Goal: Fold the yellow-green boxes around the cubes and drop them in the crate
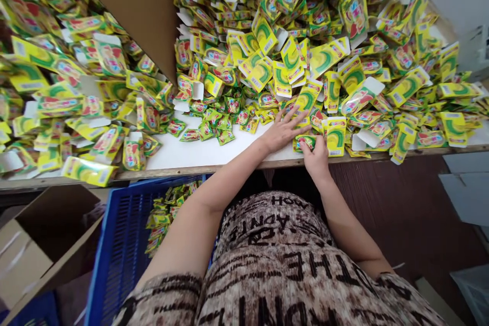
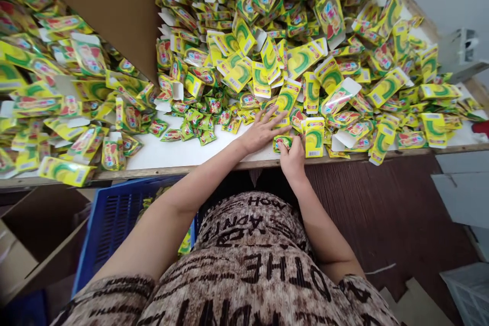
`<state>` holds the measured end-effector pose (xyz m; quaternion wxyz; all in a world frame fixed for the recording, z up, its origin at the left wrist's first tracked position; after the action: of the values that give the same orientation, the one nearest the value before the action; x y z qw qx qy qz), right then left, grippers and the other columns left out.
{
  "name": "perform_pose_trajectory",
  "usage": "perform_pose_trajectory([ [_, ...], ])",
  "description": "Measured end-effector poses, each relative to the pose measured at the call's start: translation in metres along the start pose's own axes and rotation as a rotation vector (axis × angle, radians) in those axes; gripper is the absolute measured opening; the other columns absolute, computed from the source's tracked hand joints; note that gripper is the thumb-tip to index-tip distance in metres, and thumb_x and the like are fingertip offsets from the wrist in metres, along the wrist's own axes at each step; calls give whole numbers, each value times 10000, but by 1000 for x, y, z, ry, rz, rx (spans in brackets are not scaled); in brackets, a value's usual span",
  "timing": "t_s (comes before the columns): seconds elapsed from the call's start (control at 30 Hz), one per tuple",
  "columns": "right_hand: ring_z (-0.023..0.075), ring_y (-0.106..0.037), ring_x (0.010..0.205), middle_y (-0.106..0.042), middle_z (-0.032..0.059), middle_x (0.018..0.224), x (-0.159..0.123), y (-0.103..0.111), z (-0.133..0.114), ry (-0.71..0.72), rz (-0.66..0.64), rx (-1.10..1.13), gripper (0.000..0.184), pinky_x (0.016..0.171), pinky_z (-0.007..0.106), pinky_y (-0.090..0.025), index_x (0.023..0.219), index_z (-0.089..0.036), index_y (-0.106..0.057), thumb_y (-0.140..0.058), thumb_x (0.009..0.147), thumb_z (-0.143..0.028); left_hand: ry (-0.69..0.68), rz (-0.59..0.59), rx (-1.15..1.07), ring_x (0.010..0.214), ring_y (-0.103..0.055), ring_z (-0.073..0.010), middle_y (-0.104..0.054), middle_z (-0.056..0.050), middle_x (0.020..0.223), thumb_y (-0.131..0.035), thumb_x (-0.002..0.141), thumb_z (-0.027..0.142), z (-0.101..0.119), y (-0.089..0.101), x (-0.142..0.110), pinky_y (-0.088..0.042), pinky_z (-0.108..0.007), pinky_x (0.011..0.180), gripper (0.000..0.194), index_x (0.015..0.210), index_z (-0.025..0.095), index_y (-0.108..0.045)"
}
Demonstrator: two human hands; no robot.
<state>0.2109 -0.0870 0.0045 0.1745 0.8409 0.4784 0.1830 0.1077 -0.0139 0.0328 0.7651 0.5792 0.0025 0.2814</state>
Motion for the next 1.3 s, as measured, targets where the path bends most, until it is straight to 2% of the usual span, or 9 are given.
perform_pose_trajectory([
  [0.13, 190, -642, 820, -694, 32, 927, 4, 0, 3, -133, -144, 423, 353, 713, 330, -555, 1026, -210, -604, -702, 802, -464, 10, 60, -137, 1435, -432, -259, -583, -77, 1443, -464, 957, 132, 9, 25, -12, -242, -543, 1197, 372, 1274, 259, -613],
  [0.23, 157, -632, 747, -685, 15, 907, 9, 13, -18, -105, -60, 591, 311, 628, 276, -531, 981, -221, -617, -731, 806, -451, 333, 72, -292, 1096, -646, -253, -720, -71, 1083, -631, 897, 268, -11, 36, -54, -447, -434, 1016, 309, 1199, 208, -606],
  [0.37, 197, -663, 877, -704, 39, 958, 11, 2, -76, 181, 3, 482, 254, 812, 349, -557, 1007, -238, -644, -725, 841, -411, 652, 94, -618, 881, -621, -220, -680, -34, 912, -685, 842, 425, -32, 23, -107, -489, -330, 838, 355, 1077, 172, -599],
  [0.57, 261, -631, 983, -723, 96, 1021, -10, -59, -129, 615, -218, 29, 171, 940, 452, -490, 1035, -231, -686, -575, 954, -334, 649, 205, -859, 1003, -581, -236, -658, -62, 1037, -633, 866, 491, -38, 15, -123, -457, -339, 941, 409, 1096, 157, -582],
  [0.7, 265, -597, 994, -709, 105, 1041, -10, -65, -135, 677, -355, -145, 192, 927, 436, -463, 1069, -213, -688, -540, 962, -271, 663, 226, -871, 987, -572, -236, -650, -61, 1016, -625, 870, 508, -37, 18, -127, -449, -337, 935, 405, 1074, 159, -593],
  [0.9, 255, -596, 1028, -684, 107, 1076, -18, -84, -155, 712, -861, -325, 220, 900, 373, -445, 1096, -185, -674, -586, 895, -167, 672, 259, -1056, 935, -573, -206, -652, -35, 976, -736, 788, 514, -32, 14, -128, -456, -306, 879, 478, 1078, 153, -616],
  [1.0, 248, -619, 994, -695, 95, 1091, -11, -78, -163, 668, -804, -349, 296, 851, 346, -443, 1189, -189, -621, -574, 898, -164, 706, 287, -1235, 889, -588, -192, -666, -35, 942, -771, 758, 494, -32, 10, -131, -457, -297, 840, 484, 1055, 140, -629],
  [1.1, 238, -630, 920, -711, 81, 966, -10, -74, -171, 707, -687, -421, 176, 795, 324, -427, 1029, -186, -662, -545, 902, -149, 723, 330, -1291, 890, -596, -185, -676, -40, 965, -797, 743, 453, -33, 11, -134, -463, -297, 840, 470, 1051, 137, -637],
  [1.3, 229, -598, 883, -676, 73, 872, -13, -86, -179, 796, -720, -519, 146, 747, 317, -399, 857, -189, -685, -562, 859, -111, 711, 436, -1351, 891, -616, -175, -693, -29, 989, -843, 697, 408, -34, 18, -136, -474, -299, 857, 494, 1078, 158, -652],
])
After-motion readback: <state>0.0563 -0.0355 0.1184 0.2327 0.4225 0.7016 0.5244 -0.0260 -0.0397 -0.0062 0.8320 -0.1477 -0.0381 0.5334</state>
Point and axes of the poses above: each hand's wrist, its own x-axis towards the middle knuckle, its own y-axis out of the back of the hand, z = x × y, the point moved 10 cm from there along x, towards the middle knuckle
